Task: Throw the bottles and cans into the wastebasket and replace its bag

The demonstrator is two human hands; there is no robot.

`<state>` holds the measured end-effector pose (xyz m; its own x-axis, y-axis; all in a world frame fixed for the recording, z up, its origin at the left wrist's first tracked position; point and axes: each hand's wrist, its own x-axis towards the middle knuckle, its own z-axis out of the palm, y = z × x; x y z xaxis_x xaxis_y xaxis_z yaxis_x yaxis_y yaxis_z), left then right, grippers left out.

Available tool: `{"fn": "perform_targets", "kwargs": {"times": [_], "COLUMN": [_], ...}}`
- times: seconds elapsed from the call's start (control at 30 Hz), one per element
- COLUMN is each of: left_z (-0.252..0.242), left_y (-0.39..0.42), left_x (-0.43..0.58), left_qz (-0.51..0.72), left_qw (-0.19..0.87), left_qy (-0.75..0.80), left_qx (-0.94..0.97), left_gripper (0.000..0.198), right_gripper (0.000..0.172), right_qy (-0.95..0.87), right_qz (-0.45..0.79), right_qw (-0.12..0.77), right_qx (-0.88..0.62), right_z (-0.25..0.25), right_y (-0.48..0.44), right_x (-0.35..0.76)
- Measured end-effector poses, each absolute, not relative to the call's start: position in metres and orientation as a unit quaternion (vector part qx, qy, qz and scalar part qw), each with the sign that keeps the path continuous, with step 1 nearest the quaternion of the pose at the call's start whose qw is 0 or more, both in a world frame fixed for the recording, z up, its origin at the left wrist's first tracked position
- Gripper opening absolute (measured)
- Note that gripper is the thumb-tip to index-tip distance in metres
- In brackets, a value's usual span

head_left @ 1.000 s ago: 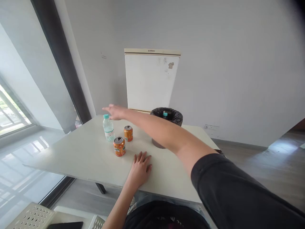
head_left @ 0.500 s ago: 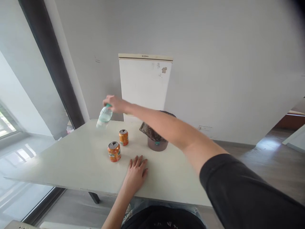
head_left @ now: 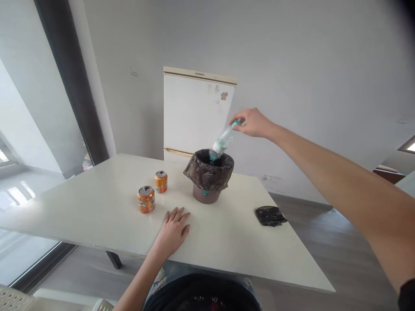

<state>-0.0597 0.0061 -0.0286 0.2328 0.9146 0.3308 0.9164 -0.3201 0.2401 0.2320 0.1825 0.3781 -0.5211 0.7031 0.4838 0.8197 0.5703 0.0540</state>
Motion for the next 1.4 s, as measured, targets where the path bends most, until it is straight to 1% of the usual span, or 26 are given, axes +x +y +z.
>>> {"fn": "perform_targets", "kwargs": {"times": [0.17, 0.3, 0.37, 0.47, 0.6, 0.73, 1.0, 1.1, 1.23, 1.4], "left_z": [-0.030, -0.032, -0.031, -0.032, -0.036, -0.039, -0.038, -0.037, -0.036, -0.037], "left_y": [0.007, 0.007, 0.007, 0.008, 0.009, 0.010, 0.009, 0.008, 0.007, 0.007], "left_x": [-0.060, -0.061, -0.061, -0.061, -0.062, -0.062, -0.062, -0.061, -0.060, -0.060], "left_qz": [-0.198, -0.188, -0.187, -0.192, -0.201, -0.212, -0.204, -0.207, -0.201, -0.209], "left_qw": [0.000, 0.001, 0.003, 0.004, -0.001, 0.002, 0.000, 0.002, 0.002, -0.001], "left_qy": [-0.588, -0.589, -0.588, -0.587, -0.586, -0.581, -0.583, -0.583, -0.583, -0.582], "left_qx": [-0.784, -0.786, -0.787, -0.786, -0.785, -0.786, -0.786, -0.786, -0.787, -0.786], "left_gripper": [0.046, 0.048, 0.047, 0.047, 0.047, 0.047, 0.047, 0.047, 0.047, 0.046], "right_gripper": [0.024, 0.027, 0.027, 0.024, 0.023, 0.028, 0.040, 0.038, 0.034, 0.036], "right_qy": [-0.863, -0.854, -0.854, -0.865, -0.871, -0.857, -0.831, -0.829, -0.832, -0.854], "right_qz": [-0.137, -0.159, -0.158, -0.131, -0.123, -0.091, -0.027, -0.032, -0.050, -0.083], "right_qw": [0.174, 0.192, 0.185, 0.129, 0.037, -0.045, -0.148, -0.162, -0.166, -0.114], "right_qx": [-0.454, -0.457, -0.460, -0.466, -0.474, -0.505, -0.535, -0.534, -0.527, -0.500], "right_z": [0.349, 0.358, 0.367, 0.370, 0.351, 0.318, 0.269, 0.262, 0.267, 0.270], "right_y": [0.182, 0.181, 0.178, 0.177, 0.189, 0.213, 0.238, 0.240, 0.243, 0.248], "right_x": [0.232, 0.227, 0.224, 0.214, 0.188, 0.165, 0.155, 0.156, 0.154, 0.140]}}
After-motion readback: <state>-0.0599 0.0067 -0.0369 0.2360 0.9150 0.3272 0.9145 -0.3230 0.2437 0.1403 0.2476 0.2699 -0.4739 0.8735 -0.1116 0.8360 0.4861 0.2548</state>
